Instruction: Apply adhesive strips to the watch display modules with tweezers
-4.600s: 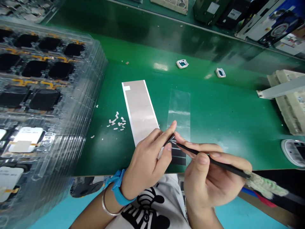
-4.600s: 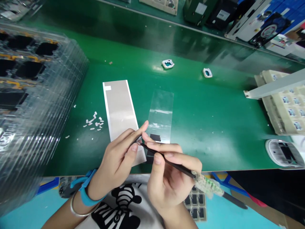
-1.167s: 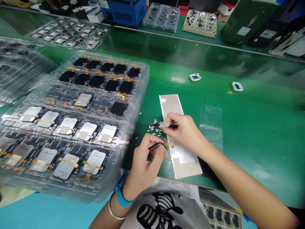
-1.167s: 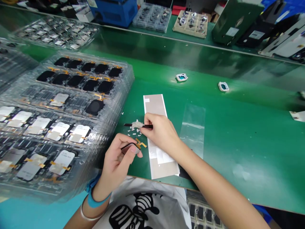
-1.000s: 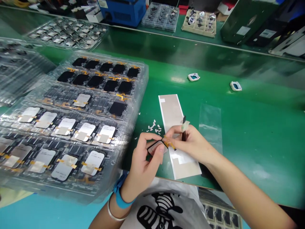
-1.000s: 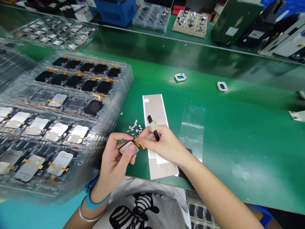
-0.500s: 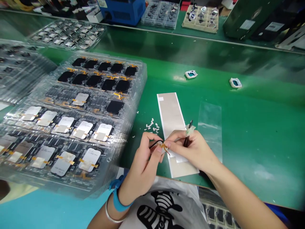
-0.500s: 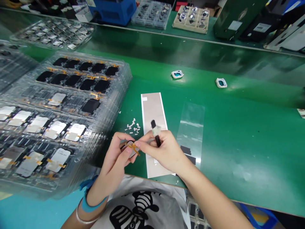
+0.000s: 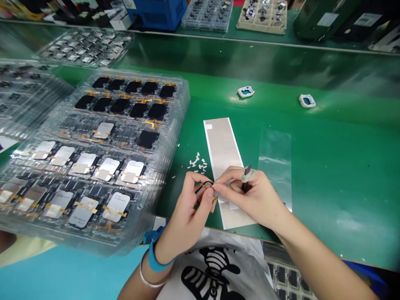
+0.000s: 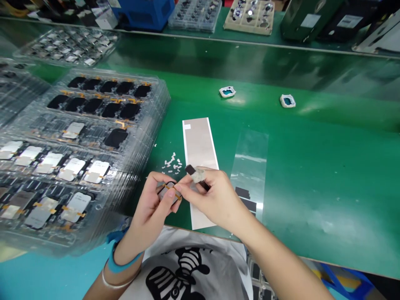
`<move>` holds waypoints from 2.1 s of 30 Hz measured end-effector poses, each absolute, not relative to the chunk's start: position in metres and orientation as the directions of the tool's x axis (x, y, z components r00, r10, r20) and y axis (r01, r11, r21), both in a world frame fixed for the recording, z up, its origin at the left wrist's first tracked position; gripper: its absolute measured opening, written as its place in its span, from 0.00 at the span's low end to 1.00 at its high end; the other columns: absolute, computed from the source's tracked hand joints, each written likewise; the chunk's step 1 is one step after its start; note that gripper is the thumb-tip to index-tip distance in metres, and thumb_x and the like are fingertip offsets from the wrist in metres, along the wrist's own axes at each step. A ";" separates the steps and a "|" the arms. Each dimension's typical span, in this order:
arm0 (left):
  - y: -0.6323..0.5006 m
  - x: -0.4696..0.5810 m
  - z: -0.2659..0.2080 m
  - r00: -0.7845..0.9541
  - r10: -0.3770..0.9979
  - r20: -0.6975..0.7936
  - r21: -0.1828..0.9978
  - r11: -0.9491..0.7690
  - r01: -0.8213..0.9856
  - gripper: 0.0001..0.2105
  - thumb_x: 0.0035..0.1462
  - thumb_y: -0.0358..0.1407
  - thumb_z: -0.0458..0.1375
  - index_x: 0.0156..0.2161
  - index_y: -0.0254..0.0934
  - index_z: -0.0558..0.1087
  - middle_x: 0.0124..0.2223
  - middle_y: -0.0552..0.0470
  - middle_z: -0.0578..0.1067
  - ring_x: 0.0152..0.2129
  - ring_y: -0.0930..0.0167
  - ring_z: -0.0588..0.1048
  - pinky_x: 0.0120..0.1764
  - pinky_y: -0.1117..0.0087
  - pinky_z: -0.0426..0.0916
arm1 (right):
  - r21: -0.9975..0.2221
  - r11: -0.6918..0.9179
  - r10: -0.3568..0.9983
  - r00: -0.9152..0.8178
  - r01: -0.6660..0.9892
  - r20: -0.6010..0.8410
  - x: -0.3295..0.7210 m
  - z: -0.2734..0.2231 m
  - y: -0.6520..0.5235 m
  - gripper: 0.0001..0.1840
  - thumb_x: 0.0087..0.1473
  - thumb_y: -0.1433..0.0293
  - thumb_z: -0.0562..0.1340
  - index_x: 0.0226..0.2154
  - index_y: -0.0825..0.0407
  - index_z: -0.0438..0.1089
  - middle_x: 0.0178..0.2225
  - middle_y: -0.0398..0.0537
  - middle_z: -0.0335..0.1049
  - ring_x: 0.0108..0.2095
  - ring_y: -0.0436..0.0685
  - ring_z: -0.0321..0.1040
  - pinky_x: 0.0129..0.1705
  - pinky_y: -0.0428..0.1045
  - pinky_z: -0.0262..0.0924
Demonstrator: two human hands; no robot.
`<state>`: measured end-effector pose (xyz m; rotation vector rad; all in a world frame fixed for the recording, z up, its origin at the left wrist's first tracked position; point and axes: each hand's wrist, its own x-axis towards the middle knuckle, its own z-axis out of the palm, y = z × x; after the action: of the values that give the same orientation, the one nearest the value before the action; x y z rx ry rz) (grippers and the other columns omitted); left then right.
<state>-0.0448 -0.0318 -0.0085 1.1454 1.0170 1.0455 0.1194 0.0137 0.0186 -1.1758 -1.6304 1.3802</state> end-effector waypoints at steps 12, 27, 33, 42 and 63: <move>-0.065 -0.053 0.013 0.387 0.920 0.055 0.861 -0.240 0.448 0.08 0.68 0.29 0.51 0.49 0.41 0.64 0.49 0.46 0.78 0.46 0.66 0.77 0.46 0.65 0.73 | -0.918 0.240 0.970 -0.113 0.316 0.215 0.154 0.011 -0.028 0.18 0.71 0.67 0.50 0.34 0.49 0.72 0.36 0.46 0.69 0.43 0.53 0.67 0.45 0.49 0.63; -0.077 -0.046 0.011 0.719 0.689 0.094 0.394 -0.689 0.609 0.11 0.62 0.20 0.47 0.38 0.34 0.69 0.63 0.43 0.71 0.60 0.46 0.68 0.56 0.44 0.64 | -0.993 -0.011 0.986 0.167 0.118 0.009 0.140 -0.008 -0.056 0.05 0.60 0.69 0.65 0.32 0.51 0.73 0.32 0.46 0.72 0.26 0.52 0.76 0.30 0.45 0.74; -0.067 -0.044 0.015 0.479 0.878 0.008 0.801 -0.293 0.522 0.07 0.68 0.28 0.51 0.47 0.41 0.67 0.49 0.48 0.79 0.50 0.60 0.76 0.47 0.59 0.72 | -0.987 0.076 0.926 0.377 -0.143 0.017 0.139 -0.002 -0.055 0.07 0.60 0.64 0.66 0.35 0.47 0.67 0.32 0.43 0.71 0.27 0.51 0.74 0.33 0.48 0.75; -0.055 -0.021 0.003 0.282 0.931 -0.234 0.895 0.319 -0.312 0.06 0.72 0.43 0.47 0.45 0.43 0.59 0.30 0.57 0.73 0.21 0.77 0.64 0.26 0.76 0.62 | -0.944 0.295 0.868 0.453 -0.147 0.200 0.106 -0.001 -0.065 0.07 0.63 0.75 0.61 0.39 0.46 0.65 0.32 0.45 0.70 0.35 0.56 0.77 0.30 0.50 0.77; -0.057 -0.014 -0.004 0.281 0.946 -0.165 0.893 0.264 -0.364 0.05 0.74 0.39 0.45 0.48 0.43 0.61 0.33 0.57 0.71 0.24 0.78 0.63 0.30 0.77 0.62 | -0.911 0.394 0.838 0.454 -0.121 0.302 0.103 -0.007 -0.059 0.11 0.60 0.82 0.61 0.39 0.51 0.64 0.34 0.43 0.78 0.38 0.55 0.80 0.35 0.48 0.79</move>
<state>-0.0142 -0.0570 -0.0035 0.8619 0.8368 1.0410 0.1035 -0.0588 -0.0070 -0.9727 -0.8946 0.7236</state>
